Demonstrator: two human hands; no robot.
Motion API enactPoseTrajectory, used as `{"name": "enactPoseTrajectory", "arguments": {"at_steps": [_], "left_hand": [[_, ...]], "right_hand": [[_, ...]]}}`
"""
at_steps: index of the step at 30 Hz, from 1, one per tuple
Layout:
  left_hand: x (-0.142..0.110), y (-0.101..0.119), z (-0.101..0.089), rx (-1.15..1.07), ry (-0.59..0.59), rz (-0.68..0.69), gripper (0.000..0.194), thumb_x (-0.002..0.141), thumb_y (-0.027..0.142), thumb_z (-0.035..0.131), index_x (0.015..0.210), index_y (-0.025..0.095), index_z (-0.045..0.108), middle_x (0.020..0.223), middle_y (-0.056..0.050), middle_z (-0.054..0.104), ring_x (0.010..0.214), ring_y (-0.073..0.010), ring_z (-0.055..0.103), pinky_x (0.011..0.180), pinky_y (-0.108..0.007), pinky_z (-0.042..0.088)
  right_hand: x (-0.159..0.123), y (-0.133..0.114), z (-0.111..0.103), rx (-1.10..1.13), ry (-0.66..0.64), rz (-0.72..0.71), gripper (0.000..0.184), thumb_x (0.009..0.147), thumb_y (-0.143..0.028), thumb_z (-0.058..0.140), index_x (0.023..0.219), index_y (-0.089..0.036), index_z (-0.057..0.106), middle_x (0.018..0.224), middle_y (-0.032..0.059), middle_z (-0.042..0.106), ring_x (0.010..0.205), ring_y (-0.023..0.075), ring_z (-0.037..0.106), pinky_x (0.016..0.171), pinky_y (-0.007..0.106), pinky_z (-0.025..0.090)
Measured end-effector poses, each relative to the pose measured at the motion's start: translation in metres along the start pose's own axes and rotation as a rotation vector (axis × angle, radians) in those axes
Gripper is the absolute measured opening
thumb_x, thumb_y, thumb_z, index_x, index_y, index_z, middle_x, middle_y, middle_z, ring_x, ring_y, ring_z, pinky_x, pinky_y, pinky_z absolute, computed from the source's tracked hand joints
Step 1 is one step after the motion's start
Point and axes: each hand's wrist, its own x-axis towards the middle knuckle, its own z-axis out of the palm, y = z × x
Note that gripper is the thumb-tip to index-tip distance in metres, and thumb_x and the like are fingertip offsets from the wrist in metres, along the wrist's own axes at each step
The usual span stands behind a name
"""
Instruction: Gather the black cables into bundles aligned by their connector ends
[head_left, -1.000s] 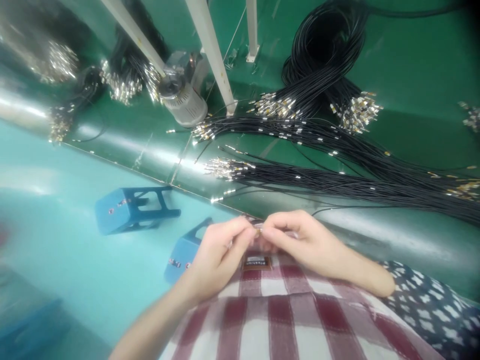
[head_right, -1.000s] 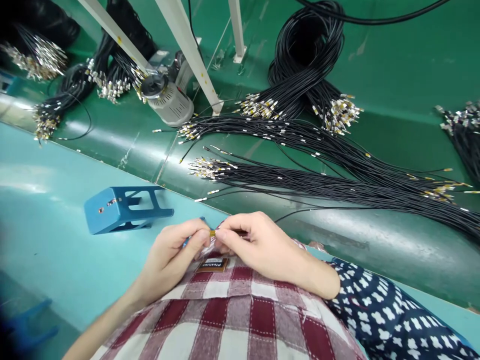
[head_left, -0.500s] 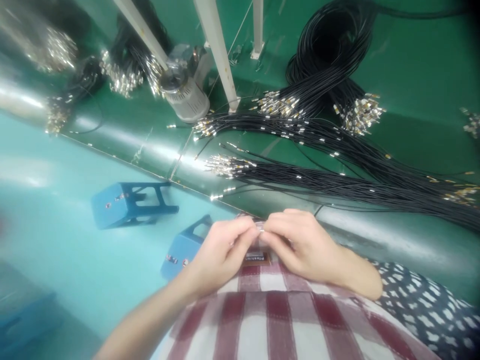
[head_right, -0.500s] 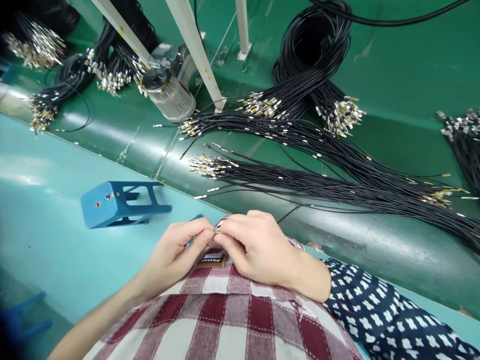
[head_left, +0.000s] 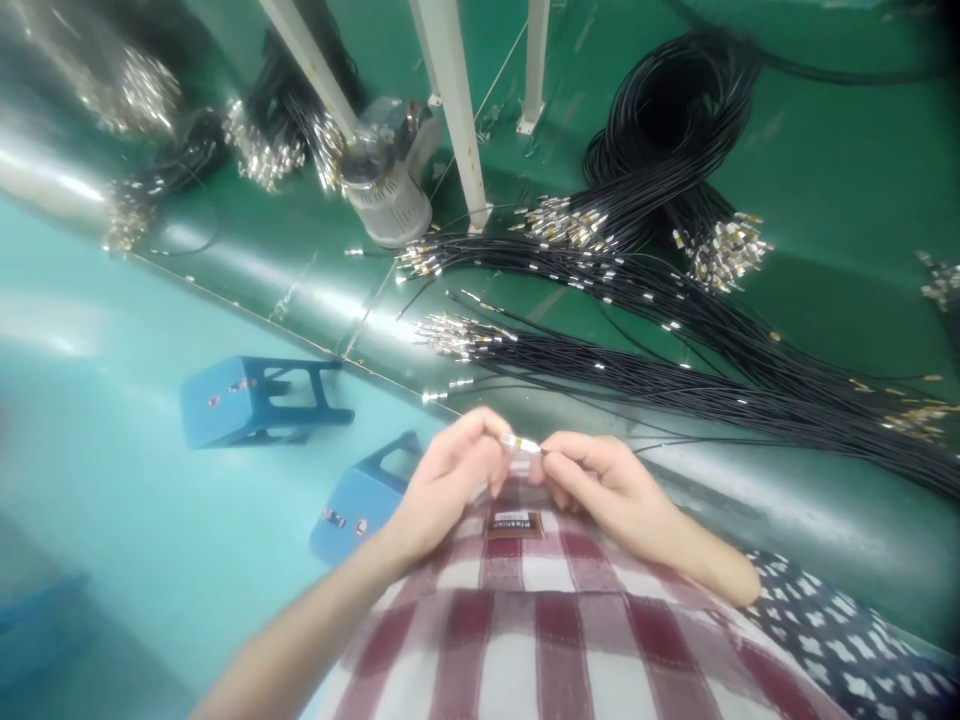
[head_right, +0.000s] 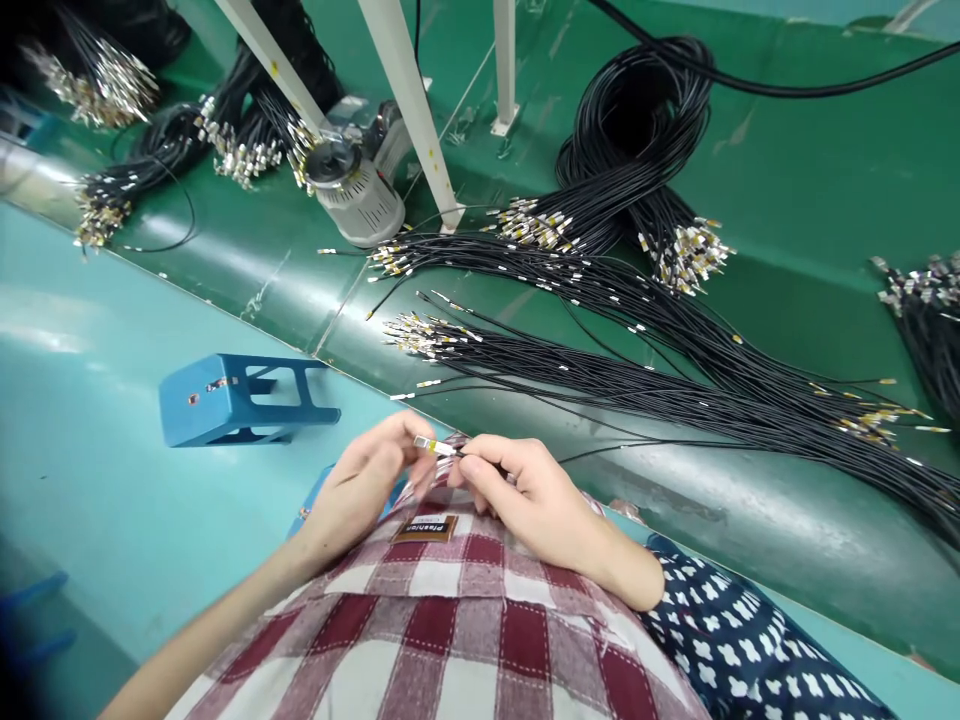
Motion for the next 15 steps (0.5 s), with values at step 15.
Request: {"name": "enactPoseTrajectory", "arguments": {"at_steps": [15], "left_hand": [[0.002, -0.028, 0.019, -0.203, 0.245, 0.177, 0.015, 0.083, 0.025, 0.065, 0.097, 0.020, 0.071, 0.088, -0.004, 0.063, 0.066, -0.0117, 0.061, 0.064, -0.028, 0.053]], "right_hand": [[0.003, 0.015, 0.007, 0.373, -0.108, 0.170, 0.039, 0.095, -0.048, 0.045, 0.078, -0.015, 0.057, 0.058, -0.0034, 0.049, 0.048, 0.0070, 0.044, 0.046, 0.019, 0.035]]}}
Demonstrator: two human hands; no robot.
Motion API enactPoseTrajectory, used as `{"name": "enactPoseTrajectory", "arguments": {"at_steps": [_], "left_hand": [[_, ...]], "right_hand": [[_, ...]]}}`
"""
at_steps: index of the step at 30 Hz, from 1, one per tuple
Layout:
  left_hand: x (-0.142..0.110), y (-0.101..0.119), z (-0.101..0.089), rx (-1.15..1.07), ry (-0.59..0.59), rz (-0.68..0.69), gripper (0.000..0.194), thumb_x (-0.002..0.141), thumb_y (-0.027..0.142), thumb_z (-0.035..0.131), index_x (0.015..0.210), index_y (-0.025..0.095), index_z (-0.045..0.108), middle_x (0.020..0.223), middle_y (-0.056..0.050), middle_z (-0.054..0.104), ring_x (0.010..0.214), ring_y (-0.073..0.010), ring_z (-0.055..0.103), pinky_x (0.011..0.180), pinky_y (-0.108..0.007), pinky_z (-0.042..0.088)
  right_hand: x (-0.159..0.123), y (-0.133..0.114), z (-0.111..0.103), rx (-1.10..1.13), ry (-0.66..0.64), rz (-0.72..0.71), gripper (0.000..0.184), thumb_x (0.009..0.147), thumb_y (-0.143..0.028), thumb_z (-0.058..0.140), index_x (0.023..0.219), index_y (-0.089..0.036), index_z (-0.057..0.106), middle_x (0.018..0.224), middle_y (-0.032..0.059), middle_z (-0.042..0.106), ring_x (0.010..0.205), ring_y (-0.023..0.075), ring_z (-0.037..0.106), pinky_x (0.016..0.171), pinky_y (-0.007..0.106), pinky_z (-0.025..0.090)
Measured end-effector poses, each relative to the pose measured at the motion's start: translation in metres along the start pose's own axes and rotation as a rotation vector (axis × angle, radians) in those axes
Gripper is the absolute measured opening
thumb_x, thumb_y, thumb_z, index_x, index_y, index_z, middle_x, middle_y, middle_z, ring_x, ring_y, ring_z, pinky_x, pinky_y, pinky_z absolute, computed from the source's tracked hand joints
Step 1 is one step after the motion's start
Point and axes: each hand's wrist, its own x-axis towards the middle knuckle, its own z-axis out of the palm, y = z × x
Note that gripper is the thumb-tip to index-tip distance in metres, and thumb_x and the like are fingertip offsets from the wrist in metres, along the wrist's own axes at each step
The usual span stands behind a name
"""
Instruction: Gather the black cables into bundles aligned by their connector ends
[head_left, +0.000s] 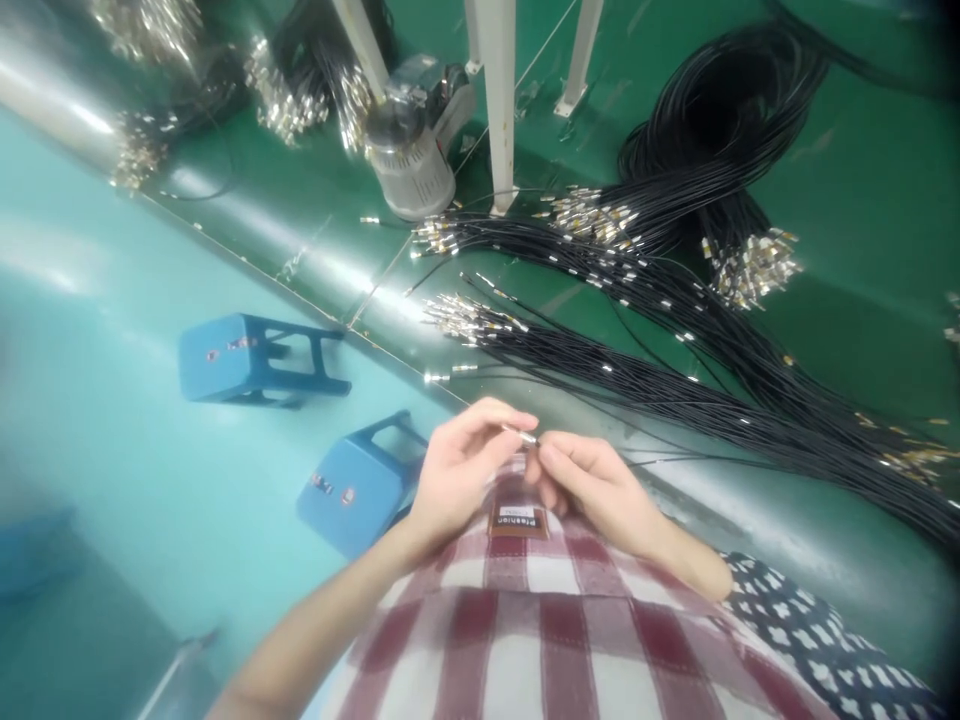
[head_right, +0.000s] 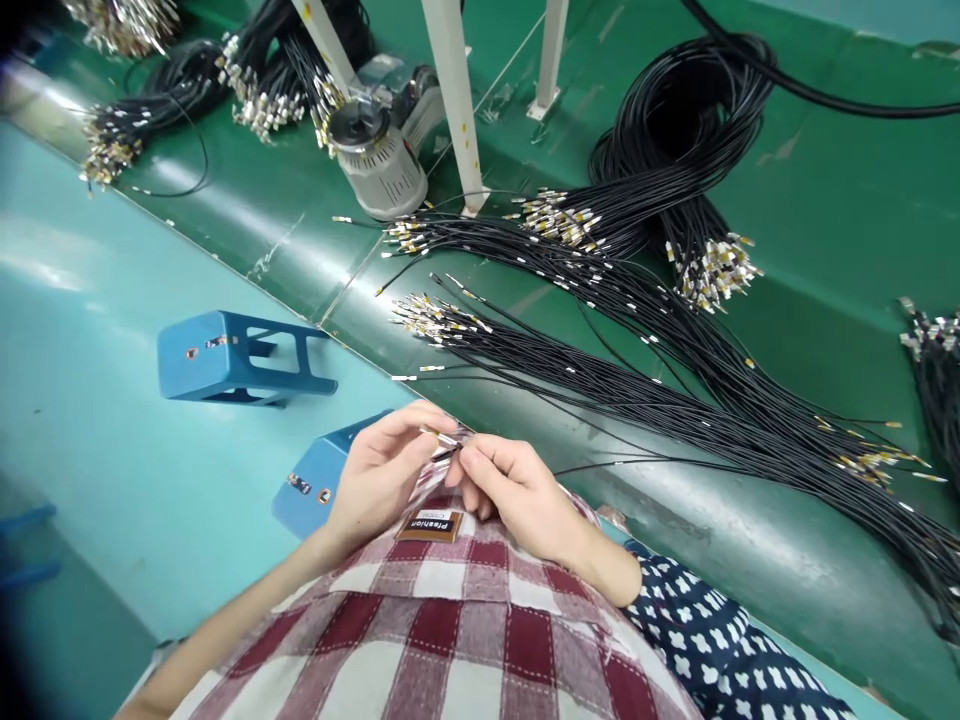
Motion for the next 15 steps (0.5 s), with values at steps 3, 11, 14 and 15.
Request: {"name": "enactPoseTrajectory", "arguments": {"at_steps": [3, 11, 14, 15], "left_hand": [[-0.001, 0.004, 0.002, 0.033, 0.015, 0.000, 0.008, 0.082, 0.022, 0.067, 0.082, 0.018, 0.073, 0.077, -0.003, 0.065, 0.064, -0.0123, 0.062, 0.063, -0.027, 0.053], [-0.003, 0.020, 0.003, 0.354, -0.041, 0.104, 0.018, 0.088, 0.022, 0.059, 0.090, 0.020, 0.077, 0.085, -0.006, 0.071, 0.078, -0.0146, 0.063, 0.078, -0.028, 0.052], [-0.006, 0.022, -0.002, 0.393, -0.084, 0.124, 0.021, 0.090, 0.023, 0.056, 0.098, 0.021, 0.076, 0.092, -0.007, 0.070, 0.084, -0.0160, 0.063, 0.081, -0.030, 0.051], [-0.006, 0.022, -0.003, 0.395, -0.081, 0.118, 0.022, 0.089, 0.024, 0.056, 0.101, 0.022, 0.075, 0.095, -0.007, 0.070, 0.086, -0.0167, 0.063, 0.082, -0.030, 0.051]], "right_hand": [[-0.003, -0.006, 0.000, -0.143, -0.011, -0.047, 0.037, 0.097, -0.044, 0.043, 0.076, -0.015, 0.057, 0.061, -0.0019, 0.053, 0.052, 0.0078, 0.047, 0.050, 0.020, 0.037], [-0.009, -0.020, 0.002, -0.648, 0.184, -0.337, 0.032, 0.098, -0.029, 0.045, 0.070, -0.017, 0.054, 0.064, -0.0016, 0.055, 0.059, 0.0092, 0.047, 0.059, 0.022, 0.036], [-0.011, -0.021, 0.001, -0.758, 0.227, -0.456, 0.023, 0.097, -0.026, 0.047, 0.080, -0.017, 0.061, 0.069, 0.0003, 0.061, 0.062, 0.0107, 0.051, 0.064, 0.024, 0.038], [-0.011, -0.022, 0.001, -0.807, 0.246, -0.495, 0.021, 0.097, -0.026, 0.049, 0.083, -0.017, 0.062, 0.069, 0.0004, 0.061, 0.062, 0.0109, 0.051, 0.065, 0.025, 0.037]]}}
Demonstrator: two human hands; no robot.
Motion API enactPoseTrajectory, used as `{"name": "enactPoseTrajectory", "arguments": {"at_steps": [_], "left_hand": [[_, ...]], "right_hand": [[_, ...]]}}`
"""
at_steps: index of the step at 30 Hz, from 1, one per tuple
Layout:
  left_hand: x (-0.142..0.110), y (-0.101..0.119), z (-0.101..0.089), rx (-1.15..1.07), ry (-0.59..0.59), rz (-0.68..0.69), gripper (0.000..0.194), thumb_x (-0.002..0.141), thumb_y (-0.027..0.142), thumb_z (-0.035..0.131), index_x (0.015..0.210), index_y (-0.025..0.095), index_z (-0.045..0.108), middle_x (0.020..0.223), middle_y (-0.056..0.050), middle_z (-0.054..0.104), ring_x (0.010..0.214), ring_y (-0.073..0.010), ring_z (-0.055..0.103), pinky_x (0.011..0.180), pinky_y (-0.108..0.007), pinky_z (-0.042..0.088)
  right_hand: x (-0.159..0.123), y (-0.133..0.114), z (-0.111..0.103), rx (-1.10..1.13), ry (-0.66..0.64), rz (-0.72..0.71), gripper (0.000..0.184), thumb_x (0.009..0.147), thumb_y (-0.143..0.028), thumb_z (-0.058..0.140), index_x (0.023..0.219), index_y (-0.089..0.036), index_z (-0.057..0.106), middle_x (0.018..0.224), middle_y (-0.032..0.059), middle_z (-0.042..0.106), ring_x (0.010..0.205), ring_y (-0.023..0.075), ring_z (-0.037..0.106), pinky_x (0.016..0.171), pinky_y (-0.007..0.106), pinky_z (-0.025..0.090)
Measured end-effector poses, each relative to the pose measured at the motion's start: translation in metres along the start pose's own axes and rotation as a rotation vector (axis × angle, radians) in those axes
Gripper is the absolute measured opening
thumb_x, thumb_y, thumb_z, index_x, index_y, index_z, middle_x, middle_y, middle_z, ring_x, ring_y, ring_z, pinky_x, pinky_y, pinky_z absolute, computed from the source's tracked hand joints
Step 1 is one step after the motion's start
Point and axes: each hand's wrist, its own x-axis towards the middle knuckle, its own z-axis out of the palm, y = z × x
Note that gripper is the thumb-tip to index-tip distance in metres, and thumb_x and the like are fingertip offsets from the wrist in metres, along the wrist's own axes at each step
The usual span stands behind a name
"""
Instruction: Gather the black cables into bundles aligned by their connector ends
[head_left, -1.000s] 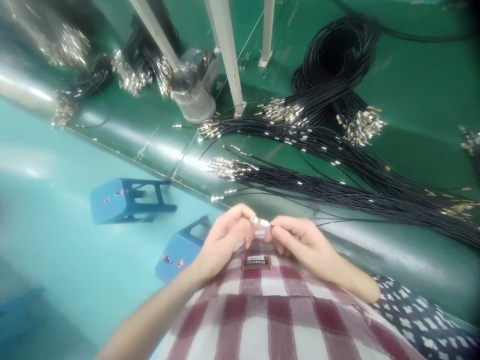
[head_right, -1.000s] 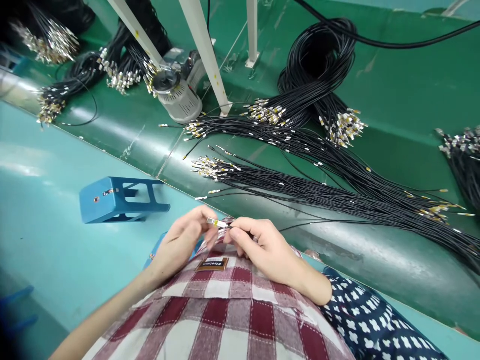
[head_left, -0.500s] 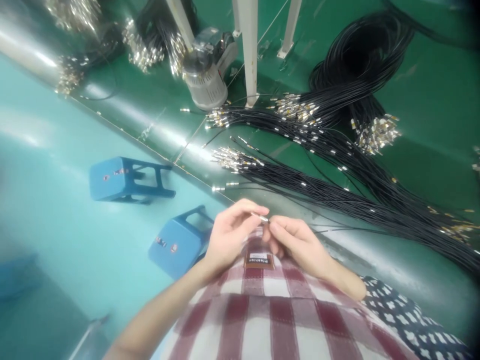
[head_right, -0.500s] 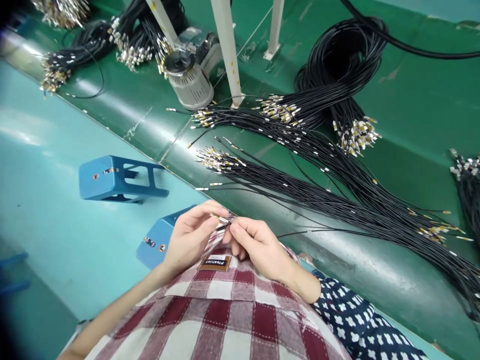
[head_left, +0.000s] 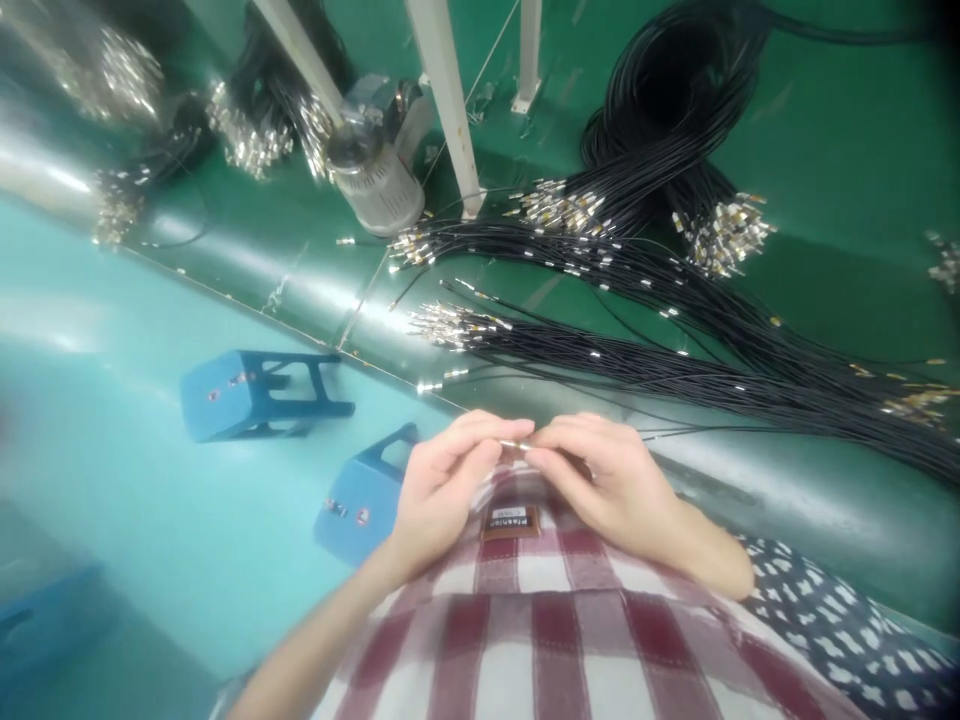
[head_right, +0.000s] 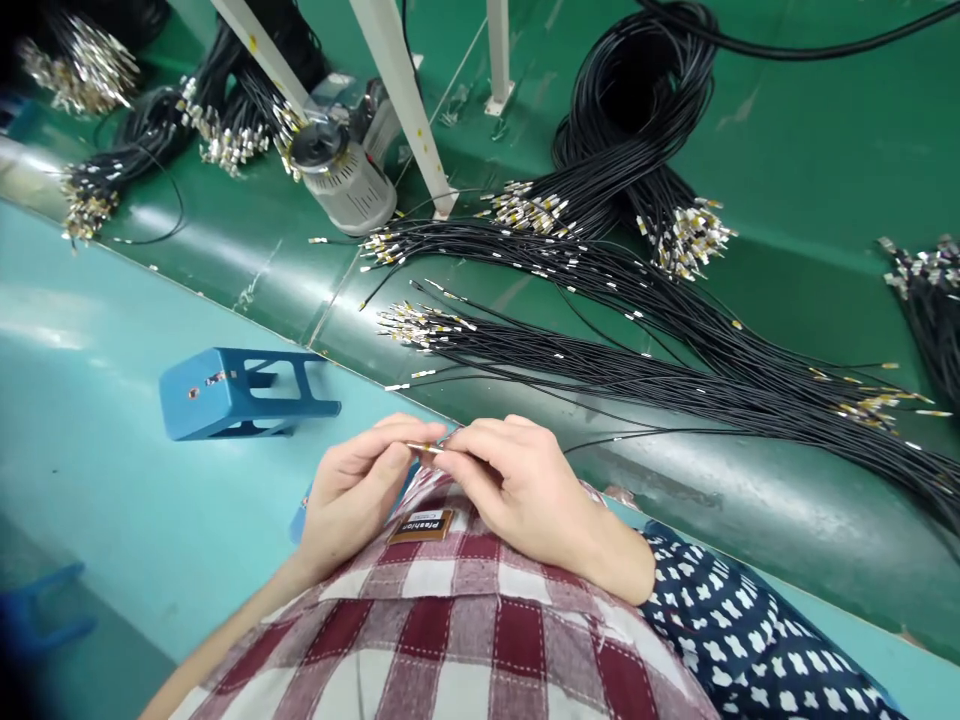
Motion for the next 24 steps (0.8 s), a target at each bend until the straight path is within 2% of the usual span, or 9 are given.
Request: {"name": "enactPoseTrajectory", "arguments": {"at_steps": [4, 7, 11, 14, 19, 21, 24], "left_hand": [[-0.003, -0.001, -0.002, -0.076, 0.044, -0.047, 0.018, 0.086, 0.024, 0.061, 0.101, 0.021, 0.071, 0.097, -0.007, 0.069, 0.085, -0.0168, 0.063, 0.079, -0.030, 0.052], [-0.002, 0.001, -0.001, -0.106, 0.044, -0.020, 0.010, 0.085, 0.022, 0.063, 0.092, 0.020, 0.070, 0.089, -0.006, 0.068, 0.081, -0.0165, 0.062, 0.077, -0.031, 0.052], [0.000, 0.003, 0.001, -0.124, 0.013, 0.014, 0.013, 0.085, 0.015, 0.062, 0.093, 0.021, 0.070, 0.085, -0.004, 0.068, 0.078, -0.0148, 0.061, 0.075, -0.030, 0.050], [0.000, 0.003, 0.002, -0.137, 0.020, 0.009, 0.015, 0.085, 0.014, 0.061, 0.093, 0.022, 0.070, 0.086, -0.003, 0.068, 0.078, -0.0144, 0.062, 0.075, -0.029, 0.050], [0.000, 0.002, 0.003, -0.139, 0.021, -0.053, 0.011, 0.085, 0.018, 0.062, 0.093, 0.020, 0.069, 0.087, -0.004, 0.068, 0.076, -0.0140, 0.062, 0.072, -0.027, 0.051], [0.001, 0.003, 0.003, -0.132, 0.009, -0.079, 0.011, 0.086, 0.021, 0.061, 0.094, 0.019, 0.069, 0.087, -0.005, 0.067, 0.075, -0.0141, 0.062, 0.071, -0.027, 0.051], [0.003, 0.006, 0.002, -0.087, -0.006, -0.039, 0.016, 0.084, 0.019, 0.064, 0.099, 0.020, 0.068, 0.089, -0.005, 0.067, 0.077, -0.0145, 0.061, 0.070, -0.027, 0.051]], "right_hand": [[0.000, 0.000, -0.003, -0.147, 0.057, -0.085, 0.017, 0.095, -0.025, 0.052, 0.087, -0.016, 0.064, 0.066, 0.0001, 0.062, 0.058, 0.0104, 0.049, 0.064, 0.027, 0.035], [0.000, -0.001, -0.003, -0.121, 0.077, -0.064, 0.017, 0.094, -0.027, 0.053, 0.086, -0.017, 0.064, 0.066, -0.0001, 0.063, 0.057, 0.0100, 0.051, 0.063, 0.027, 0.035], [0.001, -0.003, -0.001, 0.041, 0.076, 0.037, 0.013, 0.093, -0.027, 0.055, 0.089, -0.018, 0.064, 0.077, 0.0013, 0.068, 0.067, 0.0115, 0.058, 0.069, 0.027, 0.040], [0.002, -0.004, -0.001, 0.203, 0.054, 0.155, 0.015, 0.091, -0.026, 0.055, 0.082, -0.018, 0.064, 0.076, 0.0009, 0.067, 0.069, 0.0119, 0.058, 0.068, 0.026, 0.042], [0.007, -0.004, -0.002, 0.675, -0.105, 0.472, 0.026, 0.088, -0.039, 0.058, 0.076, -0.016, 0.058, 0.060, -0.0030, 0.054, 0.053, 0.0080, 0.048, 0.051, 0.020, 0.039], [0.009, -0.004, -0.003, 0.779, -0.147, 0.525, 0.032, 0.087, -0.046, 0.058, 0.075, -0.016, 0.055, 0.056, -0.0048, 0.049, 0.049, 0.0067, 0.043, 0.047, 0.019, 0.037], [0.010, -0.004, -0.004, 0.791, -0.140, 0.525, 0.036, 0.086, -0.049, 0.059, 0.072, -0.016, 0.053, 0.053, -0.0063, 0.046, 0.047, 0.0056, 0.039, 0.047, 0.019, 0.035]]}}
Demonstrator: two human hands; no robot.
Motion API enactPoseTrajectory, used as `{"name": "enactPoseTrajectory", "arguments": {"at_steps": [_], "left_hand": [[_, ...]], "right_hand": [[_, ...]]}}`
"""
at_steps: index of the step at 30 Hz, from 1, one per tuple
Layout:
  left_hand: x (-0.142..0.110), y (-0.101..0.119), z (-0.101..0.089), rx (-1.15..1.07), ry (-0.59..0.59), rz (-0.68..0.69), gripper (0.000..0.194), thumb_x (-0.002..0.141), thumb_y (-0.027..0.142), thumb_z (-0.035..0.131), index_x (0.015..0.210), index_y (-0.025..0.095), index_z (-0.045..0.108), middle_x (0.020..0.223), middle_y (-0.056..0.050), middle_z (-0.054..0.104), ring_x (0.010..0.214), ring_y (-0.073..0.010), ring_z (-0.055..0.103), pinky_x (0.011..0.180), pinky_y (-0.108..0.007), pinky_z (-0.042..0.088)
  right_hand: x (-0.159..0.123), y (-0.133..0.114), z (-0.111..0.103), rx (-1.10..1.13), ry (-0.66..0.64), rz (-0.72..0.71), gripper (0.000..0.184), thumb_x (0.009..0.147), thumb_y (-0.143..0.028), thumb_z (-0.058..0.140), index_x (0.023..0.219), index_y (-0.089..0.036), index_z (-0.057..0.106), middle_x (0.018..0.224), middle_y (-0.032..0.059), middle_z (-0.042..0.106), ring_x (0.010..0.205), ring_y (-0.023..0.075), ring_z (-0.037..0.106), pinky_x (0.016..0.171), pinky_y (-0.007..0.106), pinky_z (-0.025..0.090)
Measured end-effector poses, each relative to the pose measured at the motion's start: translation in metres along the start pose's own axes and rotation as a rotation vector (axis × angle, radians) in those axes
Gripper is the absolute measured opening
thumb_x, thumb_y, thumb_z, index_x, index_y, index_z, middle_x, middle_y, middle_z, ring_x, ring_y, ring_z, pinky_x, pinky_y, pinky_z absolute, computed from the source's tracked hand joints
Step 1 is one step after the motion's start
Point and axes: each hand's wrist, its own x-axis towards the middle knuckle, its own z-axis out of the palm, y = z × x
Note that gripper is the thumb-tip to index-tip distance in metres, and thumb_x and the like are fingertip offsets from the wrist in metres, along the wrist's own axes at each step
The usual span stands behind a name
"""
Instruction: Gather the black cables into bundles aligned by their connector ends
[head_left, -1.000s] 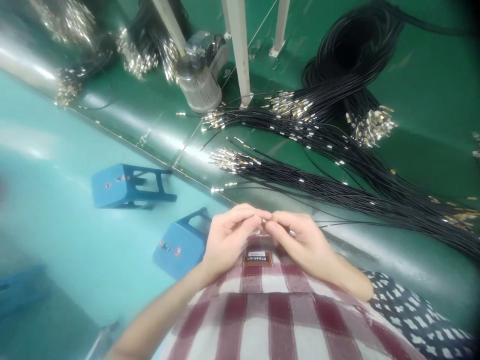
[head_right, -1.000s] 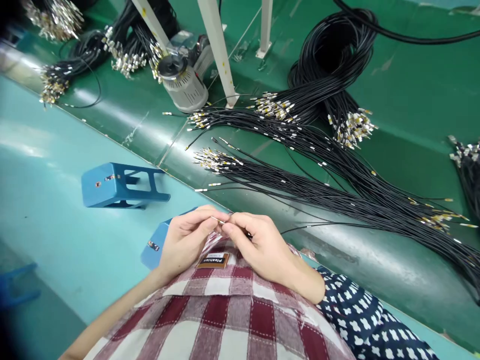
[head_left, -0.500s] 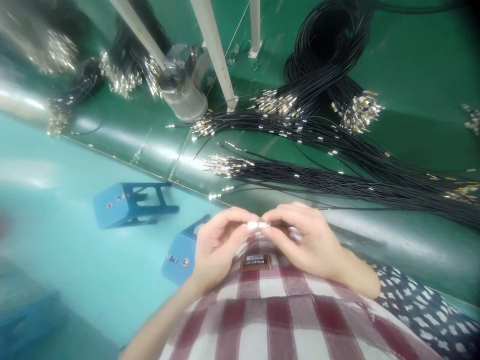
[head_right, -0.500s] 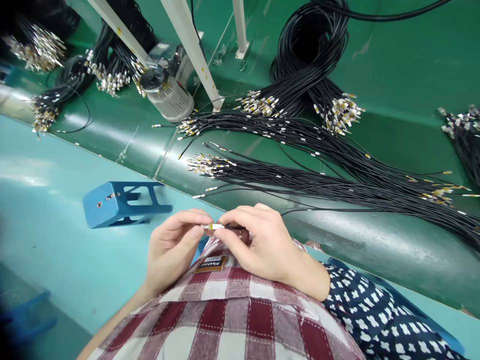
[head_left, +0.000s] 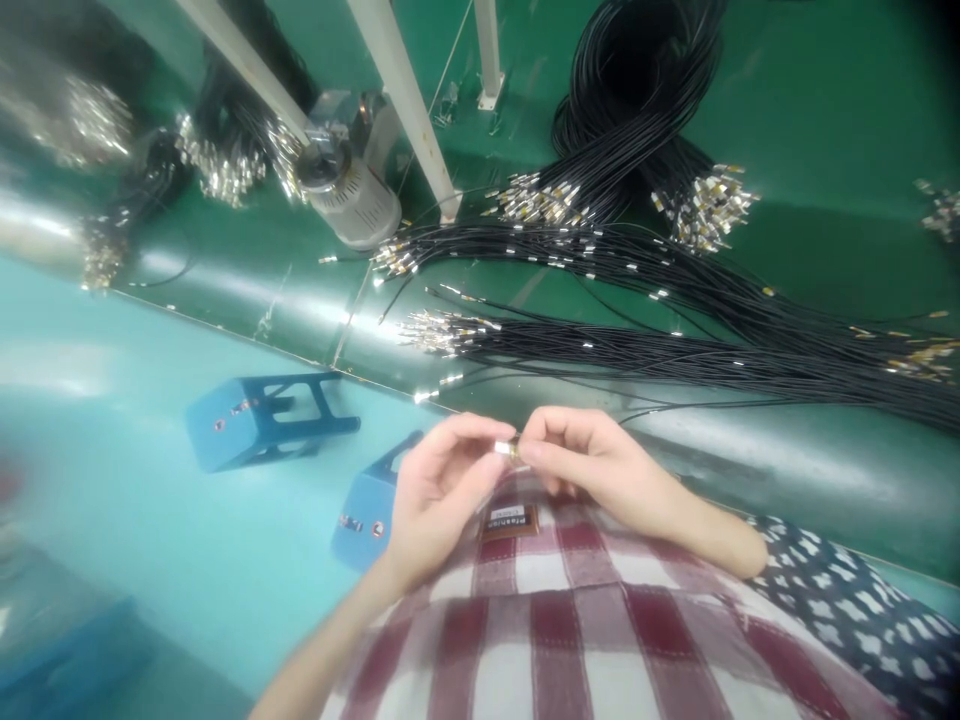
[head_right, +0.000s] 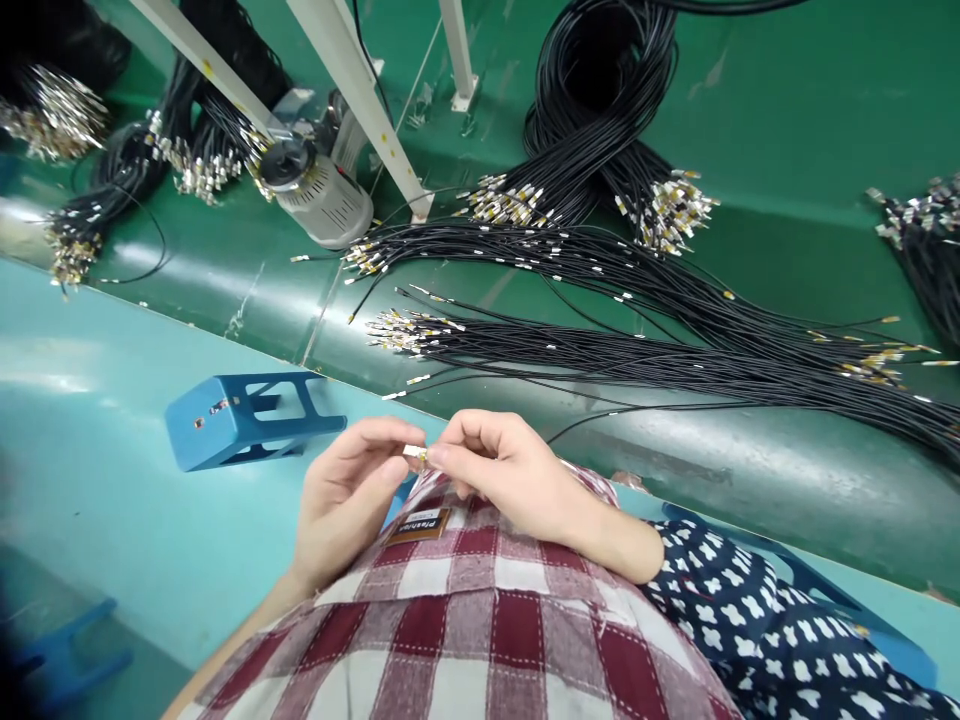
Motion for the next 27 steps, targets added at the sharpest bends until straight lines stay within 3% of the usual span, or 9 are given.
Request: {"name": "enactPoseTrajectory", "arguments": {"at_steps": [5, 9, 14, 17, 23, 27], "left_hand": [[0.005, 0.004, -0.003, 0.180, -0.058, 0.170, 0.019, 0.080, 0.009, 0.065, 0.096, 0.020, 0.069, 0.084, -0.004, 0.067, 0.077, -0.0147, 0.059, 0.072, -0.029, 0.049], [0.005, 0.004, -0.001, 0.211, -0.045, 0.200, 0.016, 0.082, 0.009, 0.063, 0.093, 0.019, 0.067, 0.082, -0.004, 0.067, 0.075, -0.0142, 0.059, 0.071, -0.029, 0.048], [0.004, 0.006, 0.002, 0.114, -0.030, 0.065, 0.005, 0.086, 0.017, 0.060, 0.087, 0.018, 0.065, 0.078, -0.003, 0.064, 0.070, -0.0130, 0.057, 0.067, -0.028, 0.046], [0.002, 0.008, -0.001, 0.064, -0.013, -0.015, 0.013, 0.092, 0.029, 0.052, 0.094, 0.019, 0.060, 0.077, -0.002, 0.059, 0.067, -0.0123, 0.053, 0.064, -0.027, 0.043], [0.004, 0.014, -0.006, 0.352, -0.174, -0.089, 0.030, 0.097, 0.029, 0.042, 0.070, 0.017, 0.049, 0.065, 0.002, 0.047, 0.063, -0.0101, 0.042, 0.061, -0.025, 0.035], [0.004, 0.014, -0.005, 0.392, -0.157, -0.064, 0.030, 0.097, 0.028, 0.040, 0.071, 0.017, 0.049, 0.065, 0.003, 0.045, 0.061, -0.0088, 0.041, 0.060, -0.023, 0.034]], "right_hand": [[0.000, -0.001, 0.001, -0.030, 0.021, -0.038, 0.036, 0.083, -0.048, 0.064, 0.071, -0.016, 0.052, 0.055, -0.0064, 0.046, 0.049, 0.0063, 0.040, 0.049, 0.020, 0.036], [0.000, -0.003, 0.003, -0.034, 0.031, -0.060, 0.036, 0.082, -0.048, 0.066, 0.071, -0.017, 0.052, 0.055, -0.0065, 0.046, 0.050, 0.0069, 0.040, 0.048, 0.020, 0.034], [-0.002, -0.001, 0.006, -0.054, 0.042, -0.044, 0.031, 0.083, -0.042, 0.066, 0.073, -0.017, 0.053, 0.057, -0.0061, 0.047, 0.052, 0.0080, 0.044, 0.051, 0.021, 0.036], [-0.003, 0.001, 0.006, -0.072, 0.065, -0.044, 0.025, 0.087, -0.038, 0.061, 0.075, -0.017, 0.054, 0.061, -0.0049, 0.049, 0.053, 0.0084, 0.046, 0.051, 0.021, 0.036], [-0.004, 0.001, 0.002, -0.189, 0.081, -0.094, 0.018, 0.090, -0.028, 0.057, 0.077, -0.016, 0.056, 0.063, -0.0047, 0.050, 0.056, 0.0072, 0.044, 0.052, 0.019, 0.036], [-0.005, 0.002, -0.001, -0.278, 0.006, -0.127, 0.021, 0.095, -0.028, 0.049, 0.082, -0.016, 0.060, 0.065, -0.0036, 0.055, 0.061, 0.0082, 0.052, 0.059, 0.019, 0.041]]}}
